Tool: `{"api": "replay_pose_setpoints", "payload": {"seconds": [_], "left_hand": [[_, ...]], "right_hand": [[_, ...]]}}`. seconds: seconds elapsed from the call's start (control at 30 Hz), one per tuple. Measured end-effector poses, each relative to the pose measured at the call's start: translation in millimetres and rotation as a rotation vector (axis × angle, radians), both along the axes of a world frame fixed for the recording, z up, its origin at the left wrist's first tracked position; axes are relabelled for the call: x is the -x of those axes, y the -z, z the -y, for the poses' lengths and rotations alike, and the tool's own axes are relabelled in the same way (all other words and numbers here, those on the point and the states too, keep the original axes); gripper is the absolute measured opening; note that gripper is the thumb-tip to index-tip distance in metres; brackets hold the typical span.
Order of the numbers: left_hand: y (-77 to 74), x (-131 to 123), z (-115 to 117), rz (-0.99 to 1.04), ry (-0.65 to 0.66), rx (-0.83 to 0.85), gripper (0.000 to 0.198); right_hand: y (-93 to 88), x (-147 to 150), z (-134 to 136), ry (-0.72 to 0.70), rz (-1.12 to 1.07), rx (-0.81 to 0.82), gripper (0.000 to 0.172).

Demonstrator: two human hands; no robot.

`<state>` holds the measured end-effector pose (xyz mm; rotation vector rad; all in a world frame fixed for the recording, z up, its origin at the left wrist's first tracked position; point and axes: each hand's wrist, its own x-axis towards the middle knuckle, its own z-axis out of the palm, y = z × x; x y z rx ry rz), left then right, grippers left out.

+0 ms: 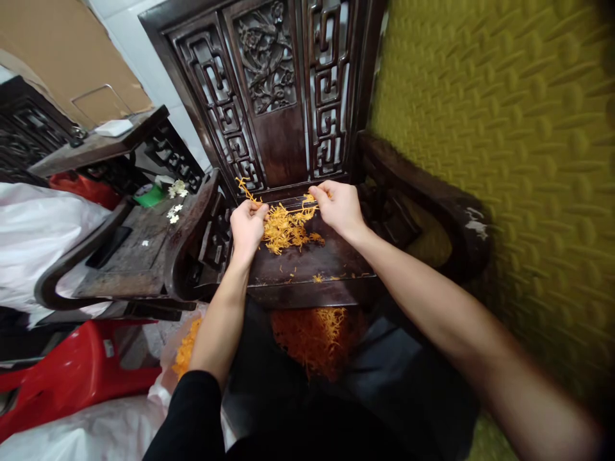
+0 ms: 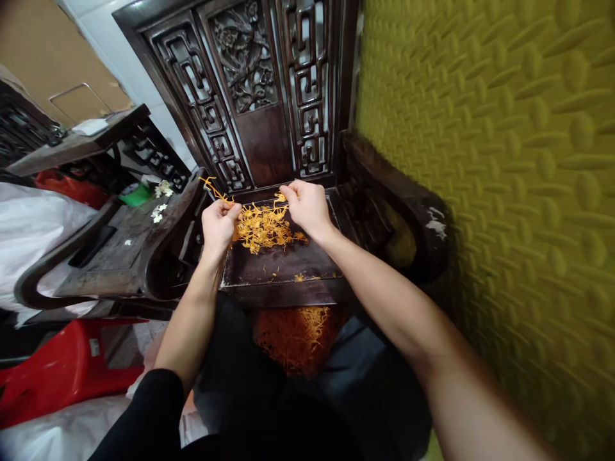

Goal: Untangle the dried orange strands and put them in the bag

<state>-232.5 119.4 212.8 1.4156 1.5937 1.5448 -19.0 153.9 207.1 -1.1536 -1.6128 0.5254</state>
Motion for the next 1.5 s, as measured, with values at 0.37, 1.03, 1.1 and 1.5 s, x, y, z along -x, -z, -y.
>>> {"api": "replay_pose_setpoints", "payload": {"seconds": [0.37,1.03,1.1,1.5], "left_hand": [[8.3,25,-15,0.231,-0.026,0.054,0.017],[10.7,-19,-12,0.446,0.133,0.148,0.026],[12.4,-21,-10,0.402,0.170,0.162,0.024],[14.4,-21,-16,0.509,0.101,0.104,0.031]], "right_hand": [[4.1,-43,-19,-0.138,-0.629,0.595,0.028],[18.4,10,10,-0.667,0.082,0.290,0.045],[17.8,11,12,-0.669,0.125,0.263,0.049],[21.4,11,16,-0.434,0.198,0.041,0.044]]}}
